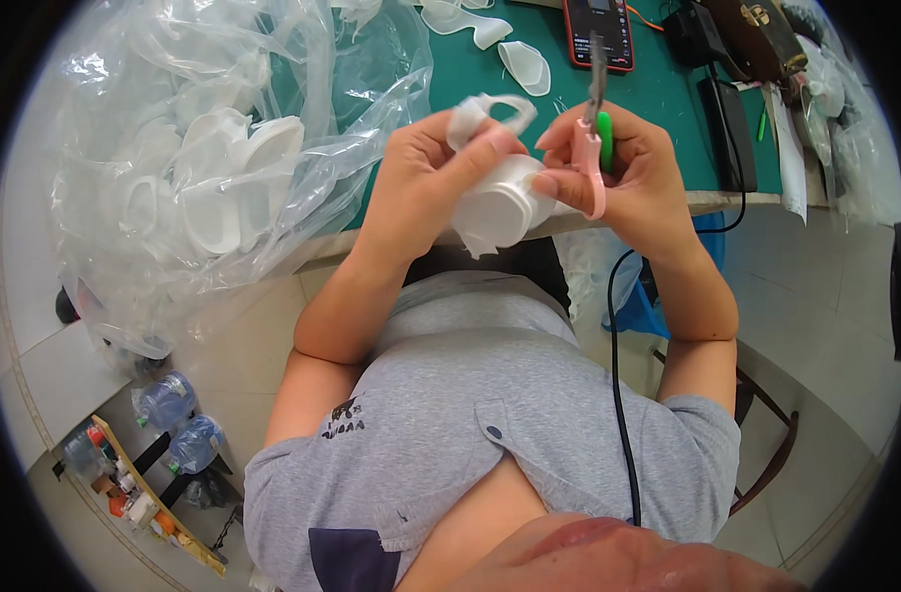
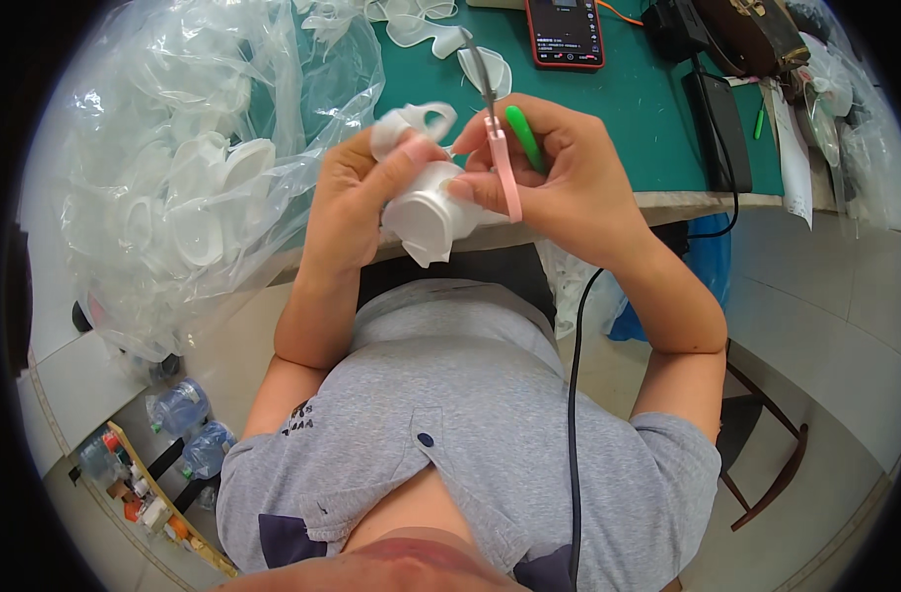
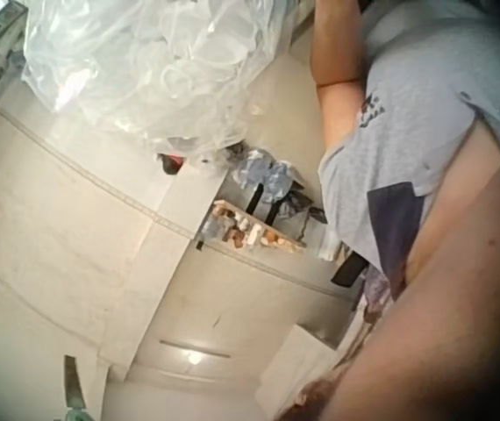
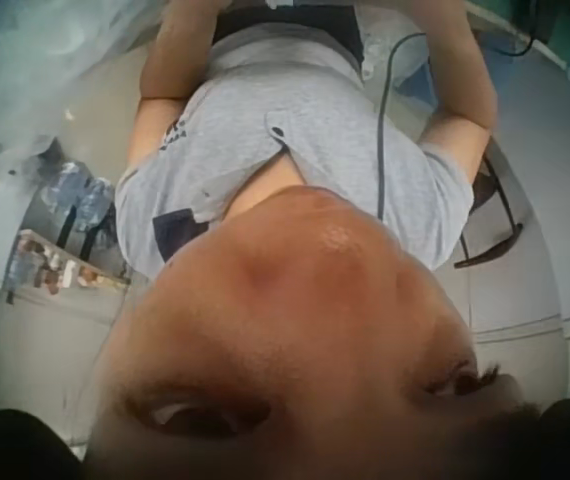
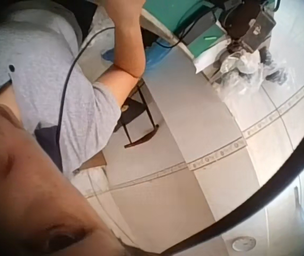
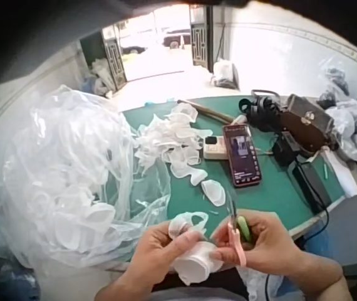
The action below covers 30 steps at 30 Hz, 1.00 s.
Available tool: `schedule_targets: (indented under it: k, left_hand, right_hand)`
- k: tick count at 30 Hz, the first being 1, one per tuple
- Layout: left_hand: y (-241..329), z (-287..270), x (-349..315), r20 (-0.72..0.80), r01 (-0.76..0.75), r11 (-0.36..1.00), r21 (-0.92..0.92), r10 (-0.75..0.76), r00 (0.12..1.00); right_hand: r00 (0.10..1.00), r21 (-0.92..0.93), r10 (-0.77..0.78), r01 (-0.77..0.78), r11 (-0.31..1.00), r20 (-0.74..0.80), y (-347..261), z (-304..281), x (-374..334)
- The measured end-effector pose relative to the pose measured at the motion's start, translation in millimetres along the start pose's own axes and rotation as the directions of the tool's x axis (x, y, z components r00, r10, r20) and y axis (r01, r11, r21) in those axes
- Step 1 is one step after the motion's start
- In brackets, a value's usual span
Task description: Trimming and cleaning excess material from white plastic molded parts using a deburring tool and scissors.
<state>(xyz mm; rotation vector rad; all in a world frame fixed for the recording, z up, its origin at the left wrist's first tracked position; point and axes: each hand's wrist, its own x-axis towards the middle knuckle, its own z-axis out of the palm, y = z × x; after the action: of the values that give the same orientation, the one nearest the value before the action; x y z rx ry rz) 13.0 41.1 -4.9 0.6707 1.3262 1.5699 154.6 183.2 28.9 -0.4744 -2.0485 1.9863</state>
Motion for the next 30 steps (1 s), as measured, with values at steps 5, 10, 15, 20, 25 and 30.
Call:
schedule_targets:
  k: [5, 10, 15, 20, 25, 30]
  left_hand:
    - [-5, -8, 8, -0.132, -0.136, 0.966, -0.221, 0.108, 0.985]
    - [3, -15, 11, -0.348, -0.219, 0.918, -0.330, 0.097, 0.932]
    - [19, -42, 2, -0.249, -0.299, 0.878, -0.375, 0.215, 0.944]
    - [46, -28, 26, -0.315, -0.576, 0.787, 0.219, 0.616, 0.722]
    - [59, -9, 58, 0.149, -0.185, 0.048, 0.981, 0.416, 0.897]
    - [36, -1, 54, 0.286, -0.478, 0.081, 0.874, 0.710, 0.644]
  right_hand:
    - [0.984, -0.009, -0.048, 0.047, 0.999, -0.171, 5, -9, -4]
    - [0.950, 0.007, -0.063, 0.068, 0.998, -0.306, 17, -32, -6]
    - [0.933, 0.060, 0.001, 0.023, 0.998, -0.361, 25, -54, -5]
    - [0.923, 0.160, 0.085, -0.026, 0.987, -0.375, 22, -66, -5]
    - [0.928, 0.137, 0.107, -0.062, 0.989, -0.357, 17, -62, -2]
    - [0.945, 0.078, 0.046, -0.022, 0.997, -0.324, 16, -60, 1]
